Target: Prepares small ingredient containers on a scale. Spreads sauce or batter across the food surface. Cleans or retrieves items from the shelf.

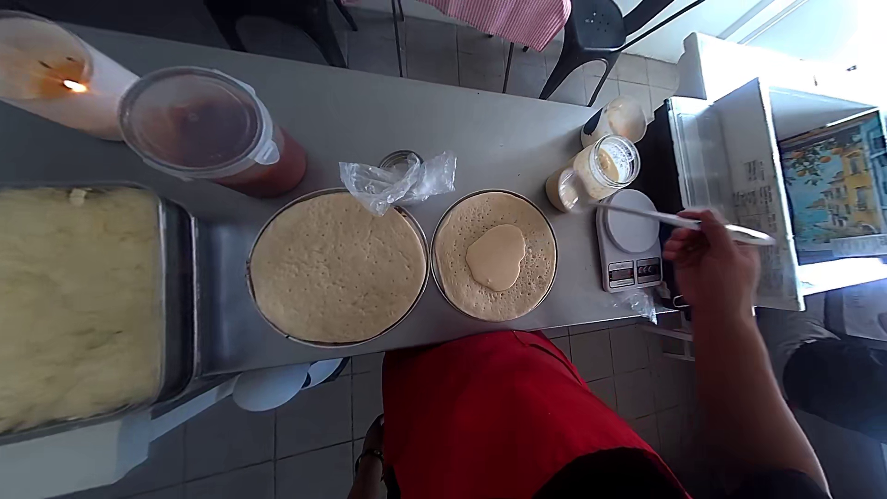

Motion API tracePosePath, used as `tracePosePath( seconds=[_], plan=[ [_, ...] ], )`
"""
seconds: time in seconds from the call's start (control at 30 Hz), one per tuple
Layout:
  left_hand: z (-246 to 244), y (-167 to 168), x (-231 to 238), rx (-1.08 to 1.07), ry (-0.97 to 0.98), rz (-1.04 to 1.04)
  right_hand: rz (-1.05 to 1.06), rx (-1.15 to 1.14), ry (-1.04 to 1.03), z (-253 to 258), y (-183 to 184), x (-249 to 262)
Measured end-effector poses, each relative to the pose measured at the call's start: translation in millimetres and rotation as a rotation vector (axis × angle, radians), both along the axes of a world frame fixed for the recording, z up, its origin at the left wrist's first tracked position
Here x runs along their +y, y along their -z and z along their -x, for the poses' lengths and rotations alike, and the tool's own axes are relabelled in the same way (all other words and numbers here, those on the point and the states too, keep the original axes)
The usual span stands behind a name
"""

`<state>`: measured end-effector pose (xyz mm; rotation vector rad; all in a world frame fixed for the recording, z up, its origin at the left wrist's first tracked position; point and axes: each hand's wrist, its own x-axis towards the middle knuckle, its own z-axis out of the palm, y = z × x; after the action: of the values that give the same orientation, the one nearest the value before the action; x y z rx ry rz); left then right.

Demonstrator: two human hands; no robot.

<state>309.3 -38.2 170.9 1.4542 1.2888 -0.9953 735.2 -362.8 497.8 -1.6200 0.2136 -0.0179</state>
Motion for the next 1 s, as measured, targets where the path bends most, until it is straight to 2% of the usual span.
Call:
tracePosePath(
  seconds=[0.07,0.13,0.17,0.23,0.3,0.33,0.43,0.53,0.57,0.63,0.73,0.83,1.0],
  plan=[
    [27.0,46.1,-0.1,-0.052,-0.01,-0.05,0.074,-0.219,0.028,-8.1,-24.0,-10.2],
    [54.6,92.6,-3.4,-0.12,0.015,-0.124,0.203,-0.445,0.031,-13.1,-29.4,-17.5],
    [53.2,93.8,-0.8,-0.1,0.017,-0.087,0.327,-0.529,-0.004,-13.9,-24.0,-20.7],
    [42.6,84.9,3.4,-0.032,-0.002,-0.009,0.709,-0.65,-0.19,-11.3,-5.4,-29.7],
    [28.8,61.6,0.9,-0.018,-0.002,0.0,1.071,-0.834,-0.428,-10.7,6.9,-37.0],
    [19.3,44.2,-1.3,-0.021,-0.008,-0.014,1.125,-0.915,-0.472,-9.7,8.7,-37.2],
    [-8.6,-8.3,1.5,0.007,-0.018,0.012,1.001,-0.989,-0.328,4.0,-3.0,-29.0],
    [-19.0,-41.5,4.8,0.008,-0.098,0.019,0.68,-0.792,-0.192,28.7,-8.8,-5.7],
    [-18.1,-45.6,6.7,0.001,-0.111,0.02,0.585,-0.654,-0.19,38.3,-4.7,5.9],
    [-6.5,-29.0,5.7,-0.019,-0.12,-0.035,0.448,-0.357,-0.178,51.5,16.6,29.5],
    [-8.1,-32.5,9.2,-0.017,-0.077,-0.043,0.428,-0.076,-0.149,55.9,57.1,47.1],
    [-19.3,-55.2,12.9,-0.018,-0.066,-0.054,0.441,-0.054,-0.115,48.3,78.9,52.2],
    [-5.9,-43.5,18.4,0.021,-0.069,-0.052,0.435,-0.085,-0.272,41.4,116.7,88.9]
  ],
)
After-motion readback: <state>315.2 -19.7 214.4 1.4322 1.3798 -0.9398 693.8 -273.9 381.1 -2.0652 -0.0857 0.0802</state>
